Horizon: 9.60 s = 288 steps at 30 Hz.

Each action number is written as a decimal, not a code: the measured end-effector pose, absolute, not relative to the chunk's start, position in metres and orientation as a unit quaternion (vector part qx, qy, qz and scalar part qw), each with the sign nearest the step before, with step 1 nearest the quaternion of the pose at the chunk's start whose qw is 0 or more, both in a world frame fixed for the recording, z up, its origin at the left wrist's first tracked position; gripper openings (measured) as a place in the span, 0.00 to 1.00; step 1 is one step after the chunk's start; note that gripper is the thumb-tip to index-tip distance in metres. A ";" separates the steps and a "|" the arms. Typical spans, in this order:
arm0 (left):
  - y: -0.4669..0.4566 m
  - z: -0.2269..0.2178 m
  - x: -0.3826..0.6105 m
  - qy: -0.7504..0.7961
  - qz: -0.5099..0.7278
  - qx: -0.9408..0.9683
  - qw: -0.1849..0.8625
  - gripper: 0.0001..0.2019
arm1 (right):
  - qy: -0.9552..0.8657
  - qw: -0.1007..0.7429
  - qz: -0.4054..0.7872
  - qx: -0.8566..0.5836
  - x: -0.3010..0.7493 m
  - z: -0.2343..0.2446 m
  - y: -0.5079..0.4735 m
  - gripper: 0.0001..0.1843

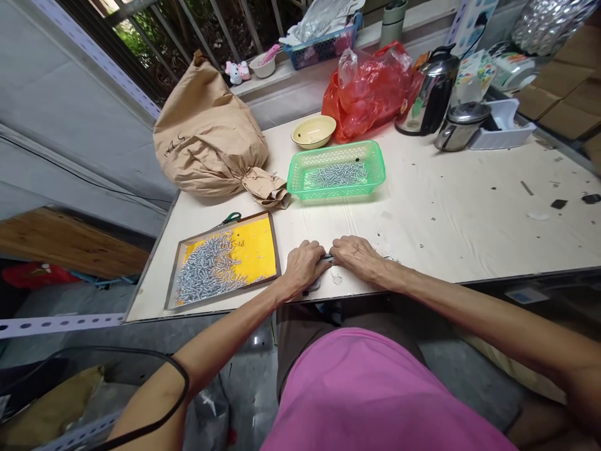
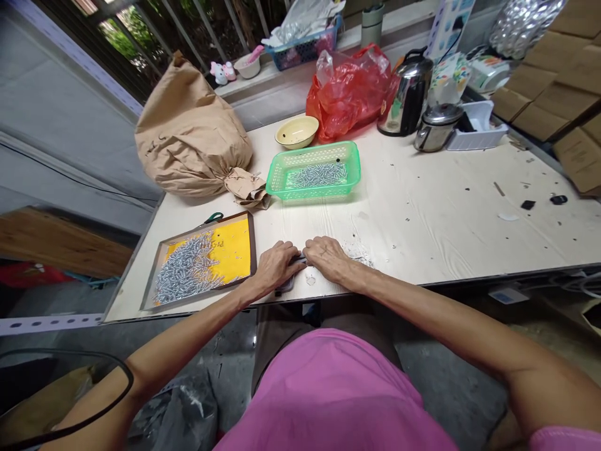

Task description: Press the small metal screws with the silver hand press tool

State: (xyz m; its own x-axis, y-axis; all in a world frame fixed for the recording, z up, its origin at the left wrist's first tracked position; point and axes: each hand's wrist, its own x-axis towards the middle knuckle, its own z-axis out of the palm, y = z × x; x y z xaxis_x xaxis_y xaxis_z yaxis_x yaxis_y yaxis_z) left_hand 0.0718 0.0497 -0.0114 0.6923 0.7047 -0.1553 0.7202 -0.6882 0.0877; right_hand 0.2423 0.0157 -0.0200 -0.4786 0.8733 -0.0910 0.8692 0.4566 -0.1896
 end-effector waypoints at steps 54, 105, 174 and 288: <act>0.069 0.005 -0.115 0.626 0.096 0.771 0.062 0.07 | -0.818 0.270 0.074 -0.502 0.261 0.029 0.062 0.14; 0.012 -0.012 0.015 0.624 0.012 0.593 0.509 0.17 | -0.853 0.009 0.109 -0.510 0.248 -0.004 0.002 0.43; -0.074 -0.015 0.021 0.249 0.254 0.924 0.139 0.11 | -0.980 0.056 0.059 -0.180 0.172 -0.017 0.022 0.05; 0.039 -0.005 0.067 0.328 -0.075 0.934 0.115 0.16 | -0.827 0.010 0.126 -0.548 0.232 -0.015 -0.014 0.10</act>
State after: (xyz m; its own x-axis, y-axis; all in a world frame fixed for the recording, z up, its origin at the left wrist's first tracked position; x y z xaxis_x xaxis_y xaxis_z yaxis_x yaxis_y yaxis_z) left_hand 0.0666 0.0390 -0.0051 0.7731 0.5967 -0.2153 0.6311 -0.7577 0.1663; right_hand 0.2317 -0.0143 -0.0149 -0.3990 0.9089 -0.1211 0.9039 0.3677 -0.2186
